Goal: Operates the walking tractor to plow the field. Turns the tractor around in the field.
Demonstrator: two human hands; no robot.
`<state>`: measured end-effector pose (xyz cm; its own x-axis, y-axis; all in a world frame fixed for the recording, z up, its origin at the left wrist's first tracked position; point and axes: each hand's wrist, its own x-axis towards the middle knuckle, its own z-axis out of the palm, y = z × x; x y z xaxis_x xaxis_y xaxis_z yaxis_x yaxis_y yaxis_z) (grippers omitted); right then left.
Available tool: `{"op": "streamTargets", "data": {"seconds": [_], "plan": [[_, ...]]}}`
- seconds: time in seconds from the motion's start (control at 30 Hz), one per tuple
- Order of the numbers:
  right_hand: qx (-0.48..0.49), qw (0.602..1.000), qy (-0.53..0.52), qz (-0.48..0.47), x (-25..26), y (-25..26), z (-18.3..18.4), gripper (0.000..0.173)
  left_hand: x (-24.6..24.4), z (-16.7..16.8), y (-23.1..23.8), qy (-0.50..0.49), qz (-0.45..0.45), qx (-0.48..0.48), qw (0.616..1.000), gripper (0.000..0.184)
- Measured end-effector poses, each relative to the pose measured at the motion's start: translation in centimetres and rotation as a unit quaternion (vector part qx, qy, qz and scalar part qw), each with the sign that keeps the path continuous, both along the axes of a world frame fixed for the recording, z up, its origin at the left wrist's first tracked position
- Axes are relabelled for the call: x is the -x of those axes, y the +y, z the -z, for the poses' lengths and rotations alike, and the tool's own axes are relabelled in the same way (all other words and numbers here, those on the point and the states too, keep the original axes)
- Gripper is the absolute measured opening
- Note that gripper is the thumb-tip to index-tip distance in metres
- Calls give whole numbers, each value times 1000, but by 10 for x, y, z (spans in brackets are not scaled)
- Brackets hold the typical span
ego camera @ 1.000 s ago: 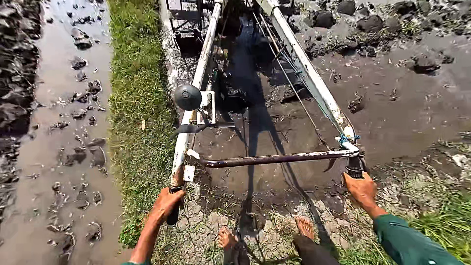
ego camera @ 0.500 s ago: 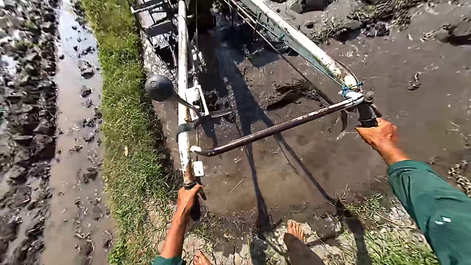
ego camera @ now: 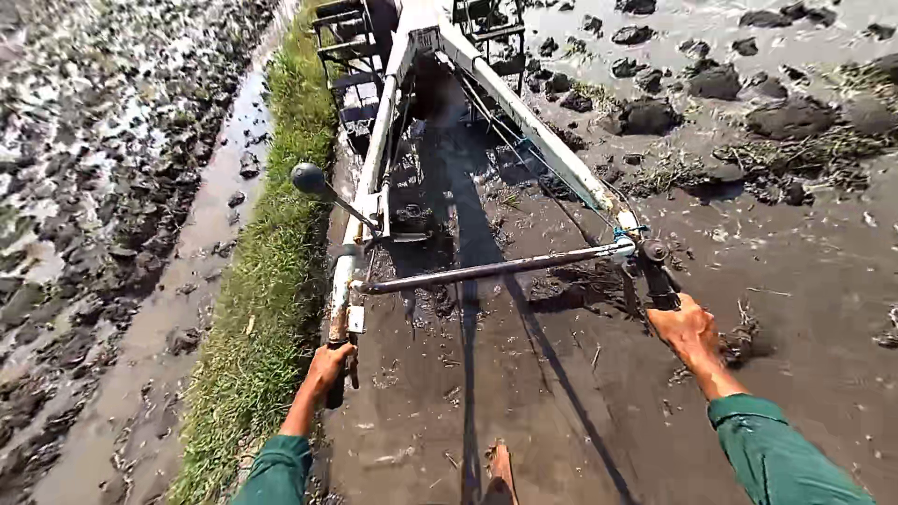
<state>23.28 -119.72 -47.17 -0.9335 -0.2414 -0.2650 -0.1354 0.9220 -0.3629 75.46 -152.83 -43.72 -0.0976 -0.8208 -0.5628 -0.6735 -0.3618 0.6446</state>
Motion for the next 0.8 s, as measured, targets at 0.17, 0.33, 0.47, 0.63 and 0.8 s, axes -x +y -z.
{"op": "streamTargets", "data": {"seconds": [0.17, 0.33, 0.47, 0.63, 0.8], "plan": [[24, 998, 10, -49, 66, -75, -9, 53, 47, 1, -74, 7, 2, 17, 1000, 31], [217, 939, -234, -130, 159, -140, -5, 55, 103, -27, -153, -51, 6, 44, 998, 38], [334, 822, -427, -172, 230, -214, 17, 85, 122, 1, -237, -33, -24, 103, 994, 42], [244, 934, -232, -116, 253, -313, -20, 37, 163, -14, -341, -2, -34, 54, 998, 36], [204, 955, -159, -147, 255, -386, -8, 42, 170, -8, -435, 45, -36, 34, 998, 33]]}}
